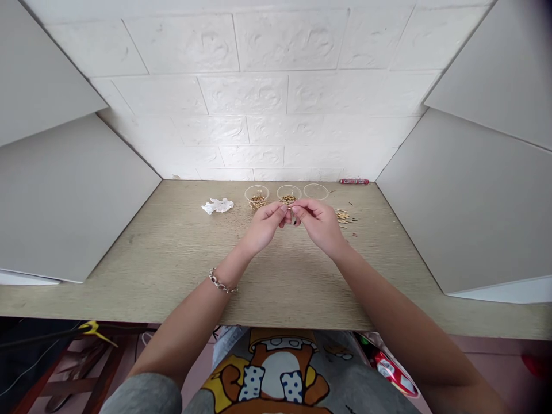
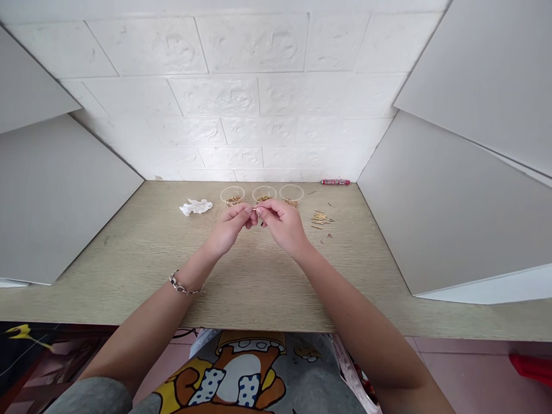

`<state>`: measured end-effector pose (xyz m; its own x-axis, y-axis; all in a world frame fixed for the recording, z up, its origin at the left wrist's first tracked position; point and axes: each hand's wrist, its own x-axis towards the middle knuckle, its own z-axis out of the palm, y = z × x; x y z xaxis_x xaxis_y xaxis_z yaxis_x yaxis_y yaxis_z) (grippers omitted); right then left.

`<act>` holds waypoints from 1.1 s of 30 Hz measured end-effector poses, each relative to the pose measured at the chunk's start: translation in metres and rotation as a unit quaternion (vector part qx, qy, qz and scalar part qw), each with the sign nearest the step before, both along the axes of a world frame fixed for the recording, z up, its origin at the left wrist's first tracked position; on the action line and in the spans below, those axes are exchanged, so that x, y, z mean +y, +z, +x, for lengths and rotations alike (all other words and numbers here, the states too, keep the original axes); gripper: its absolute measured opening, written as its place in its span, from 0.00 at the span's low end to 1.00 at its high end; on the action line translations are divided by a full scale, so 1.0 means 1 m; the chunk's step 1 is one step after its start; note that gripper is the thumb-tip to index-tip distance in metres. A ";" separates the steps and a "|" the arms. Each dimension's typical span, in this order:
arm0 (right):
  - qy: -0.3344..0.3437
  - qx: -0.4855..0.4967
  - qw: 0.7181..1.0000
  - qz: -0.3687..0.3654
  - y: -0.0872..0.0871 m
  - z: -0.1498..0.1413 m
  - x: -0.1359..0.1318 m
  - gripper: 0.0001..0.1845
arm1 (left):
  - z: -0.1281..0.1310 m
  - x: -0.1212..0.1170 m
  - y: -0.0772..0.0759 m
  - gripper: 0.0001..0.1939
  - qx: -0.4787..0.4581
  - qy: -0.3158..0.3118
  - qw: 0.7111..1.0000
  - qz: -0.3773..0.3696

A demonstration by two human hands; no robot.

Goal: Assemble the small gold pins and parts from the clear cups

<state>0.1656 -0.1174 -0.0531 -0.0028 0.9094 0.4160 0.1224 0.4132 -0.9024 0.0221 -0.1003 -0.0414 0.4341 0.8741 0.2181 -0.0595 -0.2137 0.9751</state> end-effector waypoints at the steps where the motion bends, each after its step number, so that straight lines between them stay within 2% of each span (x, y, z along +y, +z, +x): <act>1: -0.008 -0.008 1.000 0.005 0.000 0.000 0.000 0.08 | 0.000 -0.001 0.000 0.15 0.006 0.009 1.000 0.006; 8: -0.026 0.016 1.000 0.004 -0.003 -0.006 -0.003 0.08 | 0.002 -0.003 -0.002 0.14 0.028 0.057 0.997 0.035; 18: -0.029 0.078 0.997 0.005 -0.014 -0.010 0.003 0.07 | 0.010 -0.001 -0.012 0.14 0.009 0.100 0.995 0.019; 24: -0.035 0.105 0.994 -0.012 -0.012 -0.015 0.001 0.09 | 0.010 -0.001 -0.012 0.15 0.031 0.106 0.991 0.073; 28: -0.061 0.066 0.996 0.009 -0.012 -0.016 -0.002 0.10 | 0.008 -0.001 -0.015 0.16 0.058 0.118 0.984 0.119; 33: -0.111 -0.093 0.987 0.075 -0.010 -0.008 -0.002 0.11 | 0.008 -0.001 -0.015 0.16 0.084 0.136 0.977 0.141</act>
<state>0.1572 -0.1190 -0.0634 0.0998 0.8247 0.5567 0.3822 0.4848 -0.7867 0.0304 -0.1017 -0.0560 0.2455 0.8777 0.4116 0.1931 -0.4603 0.8665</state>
